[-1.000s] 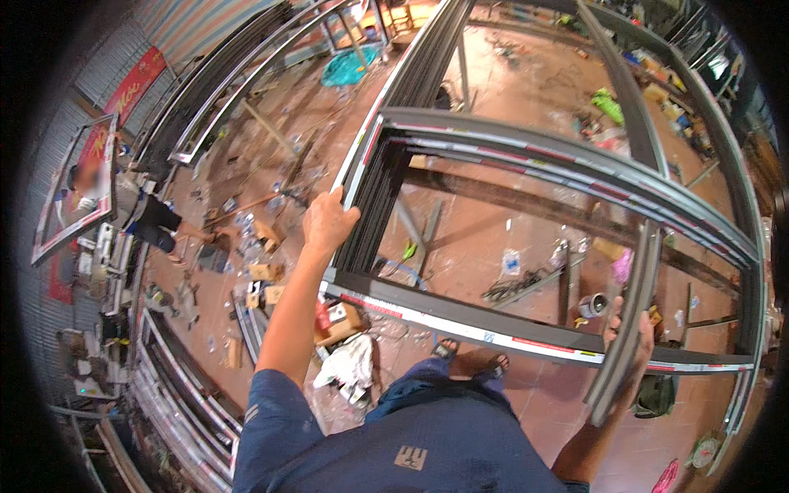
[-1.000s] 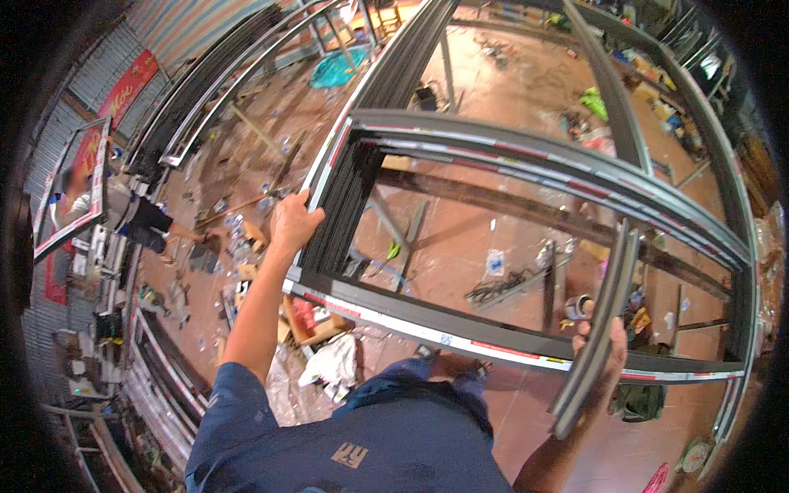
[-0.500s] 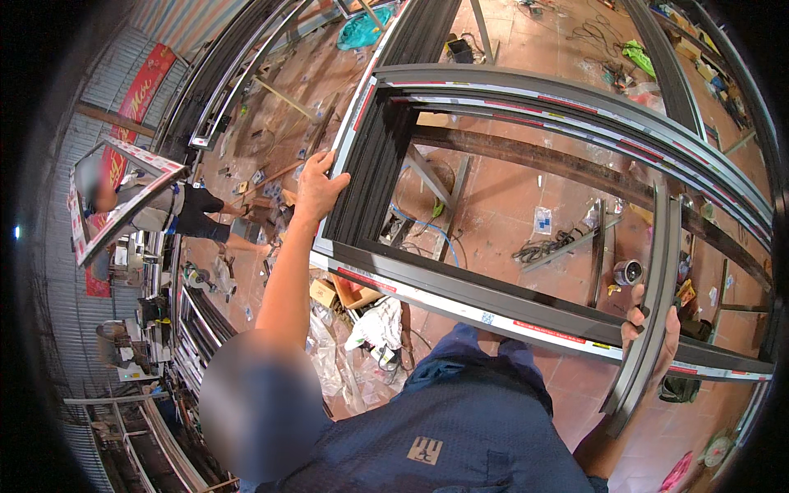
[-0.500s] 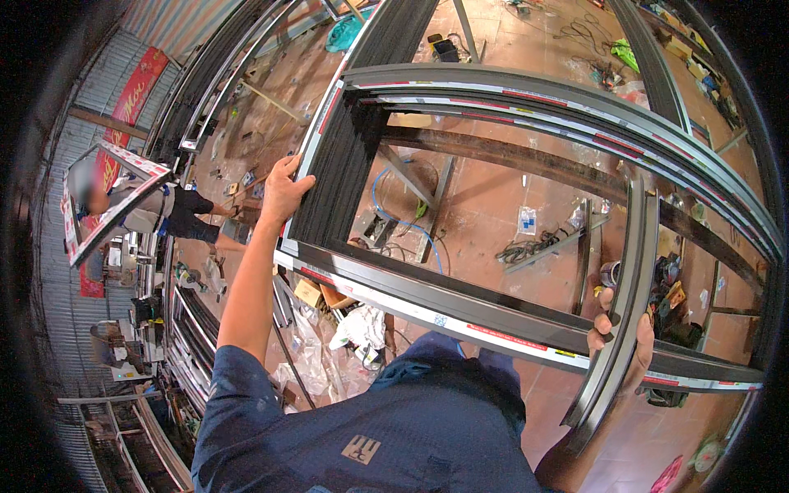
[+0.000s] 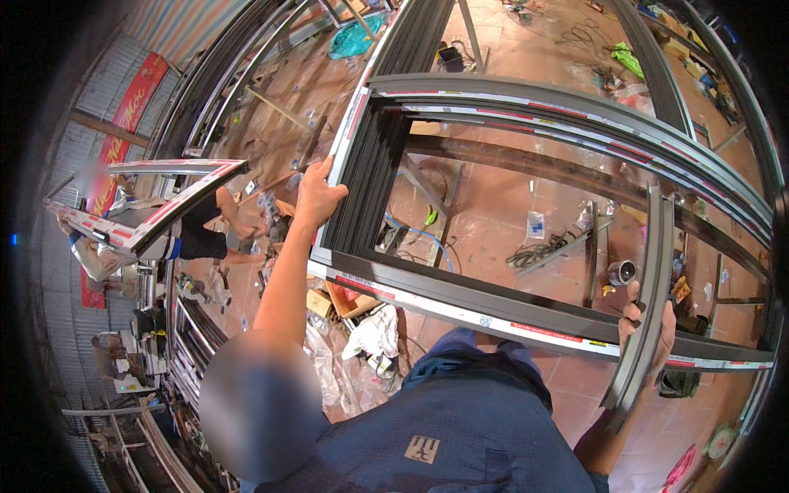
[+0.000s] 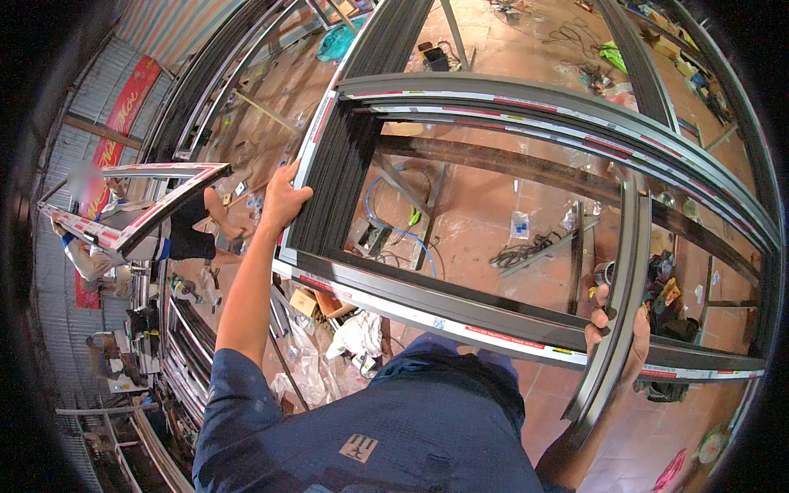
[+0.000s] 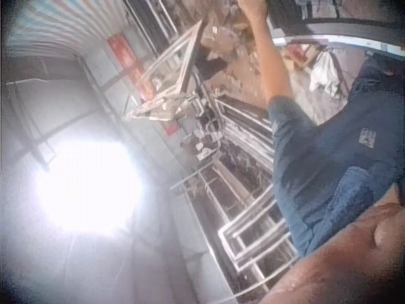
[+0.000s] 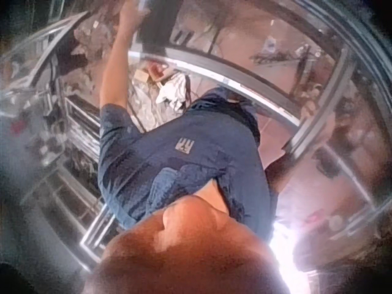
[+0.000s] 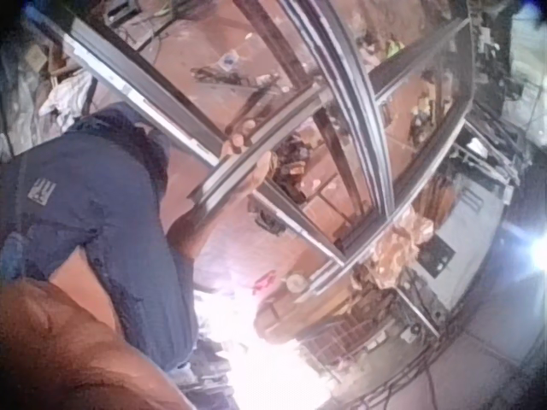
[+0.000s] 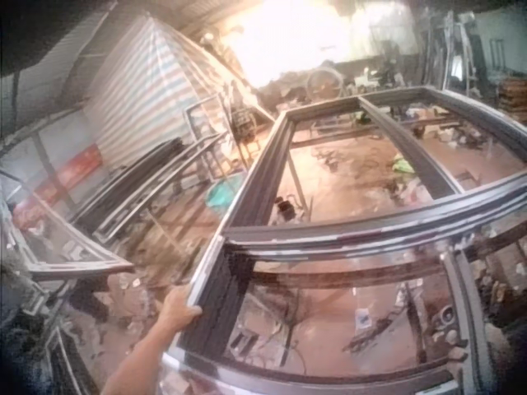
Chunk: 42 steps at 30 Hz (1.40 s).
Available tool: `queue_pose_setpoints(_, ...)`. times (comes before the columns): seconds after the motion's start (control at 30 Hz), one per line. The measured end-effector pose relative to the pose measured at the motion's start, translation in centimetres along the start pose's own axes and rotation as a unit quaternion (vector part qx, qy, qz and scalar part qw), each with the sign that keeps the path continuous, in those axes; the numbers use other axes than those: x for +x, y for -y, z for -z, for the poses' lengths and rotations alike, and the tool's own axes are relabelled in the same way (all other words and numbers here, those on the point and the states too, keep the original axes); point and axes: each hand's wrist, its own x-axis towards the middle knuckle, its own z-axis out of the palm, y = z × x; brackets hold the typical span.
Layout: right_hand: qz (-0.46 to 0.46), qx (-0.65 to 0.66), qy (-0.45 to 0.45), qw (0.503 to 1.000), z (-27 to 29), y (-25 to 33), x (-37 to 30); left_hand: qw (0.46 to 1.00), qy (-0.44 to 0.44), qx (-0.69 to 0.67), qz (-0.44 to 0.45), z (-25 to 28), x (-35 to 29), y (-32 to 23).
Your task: The person sits on the floor and uses a chop saw to cut several metal profiles to length. After cutting, the person stands and places the cut pieces into a metal frame structure.
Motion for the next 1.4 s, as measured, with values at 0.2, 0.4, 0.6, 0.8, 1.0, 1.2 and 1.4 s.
queue_pose_setpoints(0.2, 0.022, 0.012, -0.013, 1.0, 0.8, 0.1, -0.2, 0.999, 0.017, -0.016, -0.033, 1.2, -0.2, -1.7)
queue_pose_setpoints(0.4, 0.107, -0.031, -0.051, 0.992, -0.8, -0.4, -0.8, 0.99, 0.006, -0.078, -0.117, 3.2, -2.7, -12.1)
queue_pose_setpoints(0.6, 0.221, -0.048, -0.087, 0.97, -3.3, 3.4, -8.0, 0.938, 0.204, -0.199, -0.197, 0.8, -5.2, -28.1)
queue_pose_setpoints(0.8, 0.33, -0.141, -0.043, 0.933, 2.8, 12.4, -20.8, 0.821, 0.213, -0.122, -0.516, -4.5, -13.5, -47.8)
queue_pose_setpoints(1.0, 0.408, -0.127, -0.182, 0.886, 9.1, 20.7, -34.7, 0.652, 0.123, -0.086, -0.744, -11.7, -26.1, -69.5)
queue_pose_setpoints(1.2, 0.495, -0.142, -0.27, 0.814, 12.8, 28.2, -42.8, 0.593, 0.0, -0.131, -0.794, -14.7, -33.5, -83.8)
queue_pose_setpoints(1.4, 0.547, -0.112, -0.376, 0.74, 15.2, 35.9, -42.5, 0.575, -0.158, -0.241, -0.765, -17.5, -35.7, -95.3)
